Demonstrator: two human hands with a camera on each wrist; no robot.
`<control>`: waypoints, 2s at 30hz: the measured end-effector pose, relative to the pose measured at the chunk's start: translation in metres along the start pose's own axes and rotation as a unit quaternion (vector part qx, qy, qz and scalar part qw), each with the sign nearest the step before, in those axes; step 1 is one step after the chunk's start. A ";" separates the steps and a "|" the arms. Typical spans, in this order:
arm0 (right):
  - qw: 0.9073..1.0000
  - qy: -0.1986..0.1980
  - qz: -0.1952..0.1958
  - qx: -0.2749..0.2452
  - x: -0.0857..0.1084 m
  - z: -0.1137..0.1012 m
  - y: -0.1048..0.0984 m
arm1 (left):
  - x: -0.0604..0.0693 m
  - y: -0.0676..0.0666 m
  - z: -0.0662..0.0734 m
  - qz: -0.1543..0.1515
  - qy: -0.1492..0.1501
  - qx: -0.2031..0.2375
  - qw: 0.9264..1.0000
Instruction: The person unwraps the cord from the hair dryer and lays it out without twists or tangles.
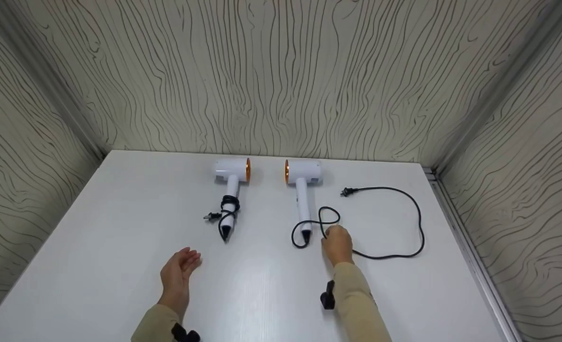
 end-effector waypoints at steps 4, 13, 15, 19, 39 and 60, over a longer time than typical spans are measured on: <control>1.000 -0.008 0.001 0.021 0.004 0.001 -0.001 | 0.001 0.000 0.000 -0.003 0.000 -0.005 1.000; 0.998 0.013 -0.021 0.062 0.013 0.013 -0.007 | 0.003 -0.001 0.001 -0.008 -0.001 -0.024 1.000; 0.997 0.014 -0.024 0.071 0.016 0.016 -0.010 | 0.002 -0.001 0.000 -0.007 -0.003 -0.019 1.000; 0.996 0.015 -0.033 0.086 0.022 0.020 -0.015 | 0.002 -0.001 0.001 -0.003 -0.004 -0.008 1.000; 0.996 0.014 -0.052 0.073 0.027 0.018 -0.013 | 0.001 0.000 -0.001 0.002 0.003 0.003 1.000; 0.992 0.084 -0.023 0.086 0.023 0.022 -0.021 | -0.001 -0.002 0.000 0.005 -0.008 0.019 1.000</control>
Point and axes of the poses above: each hand's wrist, its own x-axis away from the middle knuckle, its own y-axis out of the palm, z = x × y, the point moved 5 cm from there along -x, towards the middle knuckle
